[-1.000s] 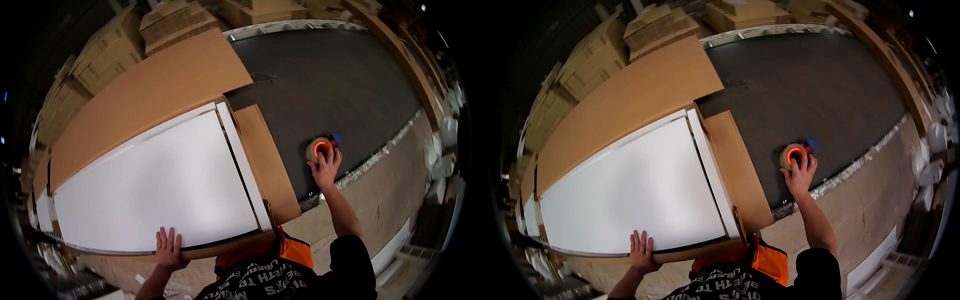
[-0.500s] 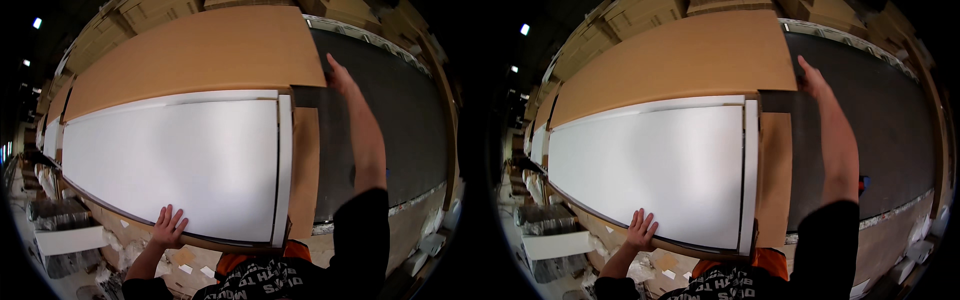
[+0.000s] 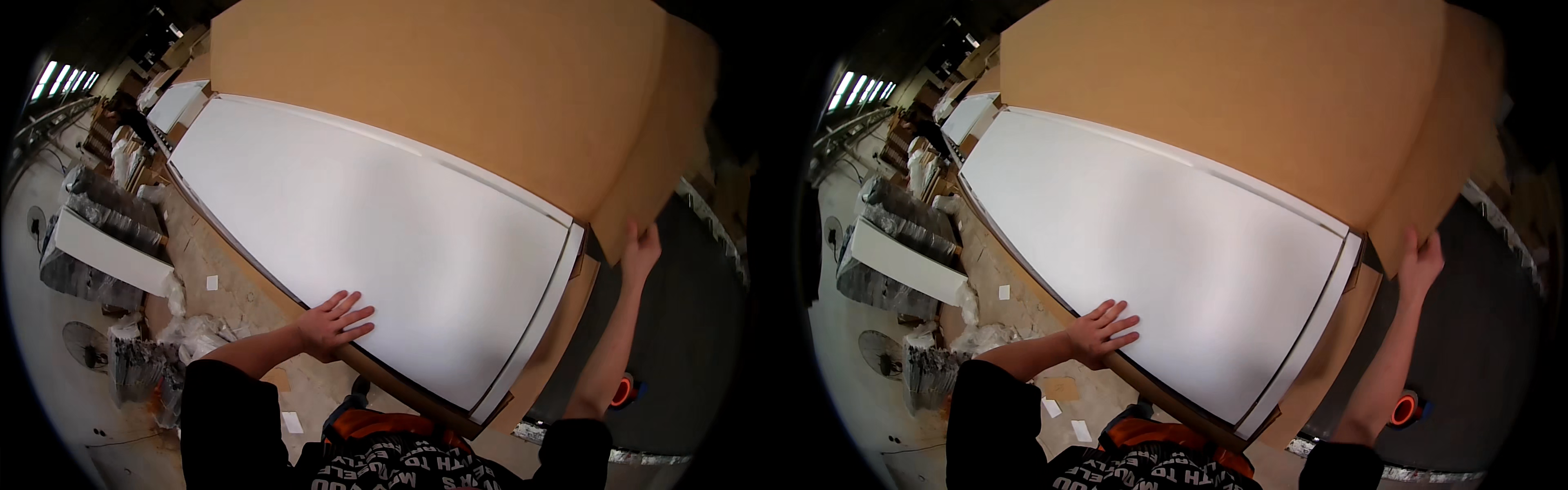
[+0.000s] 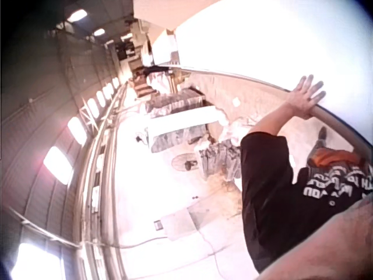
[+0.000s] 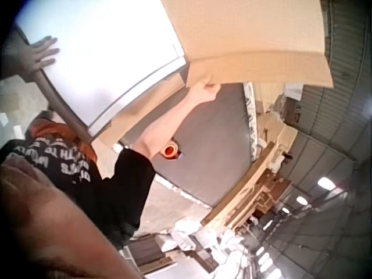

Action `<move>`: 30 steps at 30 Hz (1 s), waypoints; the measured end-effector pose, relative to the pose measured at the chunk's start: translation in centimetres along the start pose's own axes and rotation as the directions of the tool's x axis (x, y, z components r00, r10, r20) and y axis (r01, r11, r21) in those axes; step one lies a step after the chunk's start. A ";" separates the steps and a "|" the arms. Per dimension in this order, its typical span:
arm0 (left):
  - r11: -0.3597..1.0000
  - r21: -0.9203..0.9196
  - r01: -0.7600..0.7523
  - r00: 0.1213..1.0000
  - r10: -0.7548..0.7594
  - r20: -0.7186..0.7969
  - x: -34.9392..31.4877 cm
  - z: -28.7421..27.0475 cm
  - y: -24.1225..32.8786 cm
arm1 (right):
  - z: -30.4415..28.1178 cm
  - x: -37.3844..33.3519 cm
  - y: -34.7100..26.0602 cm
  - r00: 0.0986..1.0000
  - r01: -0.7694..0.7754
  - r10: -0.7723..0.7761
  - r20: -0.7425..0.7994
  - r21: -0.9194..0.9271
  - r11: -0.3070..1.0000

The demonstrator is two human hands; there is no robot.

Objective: The person places items into a large cardboard box on a conveyor belt, folds the flaps closed, and seals the seams using a handheld tape dispenser.

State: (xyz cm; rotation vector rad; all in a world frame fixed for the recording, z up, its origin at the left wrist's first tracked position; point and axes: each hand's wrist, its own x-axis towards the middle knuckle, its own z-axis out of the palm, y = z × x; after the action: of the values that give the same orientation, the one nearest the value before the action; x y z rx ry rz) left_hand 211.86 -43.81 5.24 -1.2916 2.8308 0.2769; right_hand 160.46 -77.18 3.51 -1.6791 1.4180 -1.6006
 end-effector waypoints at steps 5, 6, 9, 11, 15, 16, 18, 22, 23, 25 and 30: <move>0.999 0.000 -0.051 0.999 0.051 -0.016 0.5 -0.1 -0.8 | -0.3 -9.1 3.3 0.981 -0.070 0.084 -0.173 0.084 0.994; 0.998 0.019 -0.061 0.998 0.061 -0.022 0.7 0.3 -0.9 | -1.4 -11.3 4.5 0.968 -0.148 0.155 -0.196 0.048 0.988; 1.000 -0.010 -0.018 0.992 0.019 0.127 1.0 -0.2 -0.8 | -5.6 -19.0 4.4 0.952 -0.235 0.204 -0.228 -0.117 0.965; 0.998 0.051 0.046 0.978 -0.055 0.202 0.5 0.2 -0.2 | -8.7 -29.2 4.7 0.959 -0.186 0.138 -0.247 -0.185 0.965; 0.988 -0.060 -0.142 0.977 0.149 0.152 -1.0 7.0 -2.5 | -5.5 -39.9 -11.3 1.000 0.016 -0.028 -0.012 -0.571 0.821; 0.990 -0.030 -0.141 0.973 0.144 0.179 -0.8 7.1 -2.4 | -4.0 -40.1 -16.3 0.995 0.098 -0.059 0.081 -0.653 0.751; 0.989 0.030 -0.145 0.965 0.134 0.226 0.6 5.8 -3.5 | -0.1 -40.2 -21.9 0.972 0.198 -0.042 0.229 -0.720 0.665; 0.992 0.126 0.016 0.920 -0.064 0.387 1.5 1.0 -0.3 | 3.8 -43.0 -20.5 0.969 0.234 -0.081 0.232 -0.772 0.591; 0.992 0.096 0.082 0.911 -0.114 0.397 1.4 0.4 0.1 | 4.1 -42.9 -20.8 0.970 0.240 -0.113 0.214 -0.785 0.572; 0.974 0.042 0.221 0.874 -0.217 0.435 0.6 0.2 0.7 | 3.9 -41.8 -21.5 0.954 0.284 -0.063 0.293 -0.814 0.507; 0.846 0.283 -0.451 0.745 0.532 -0.403 -2.6 -0.4 -0.3 | 3.3 -41.2 -20.8 0.926 0.373 -0.121 0.359 -0.814 0.444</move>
State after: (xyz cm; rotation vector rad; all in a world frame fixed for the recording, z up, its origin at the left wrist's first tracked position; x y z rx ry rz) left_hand 213.78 -42.10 5.83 -0.5993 3.4745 -0.3271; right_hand 178.79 -34.76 0.37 -2.6490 2.1077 -0.6308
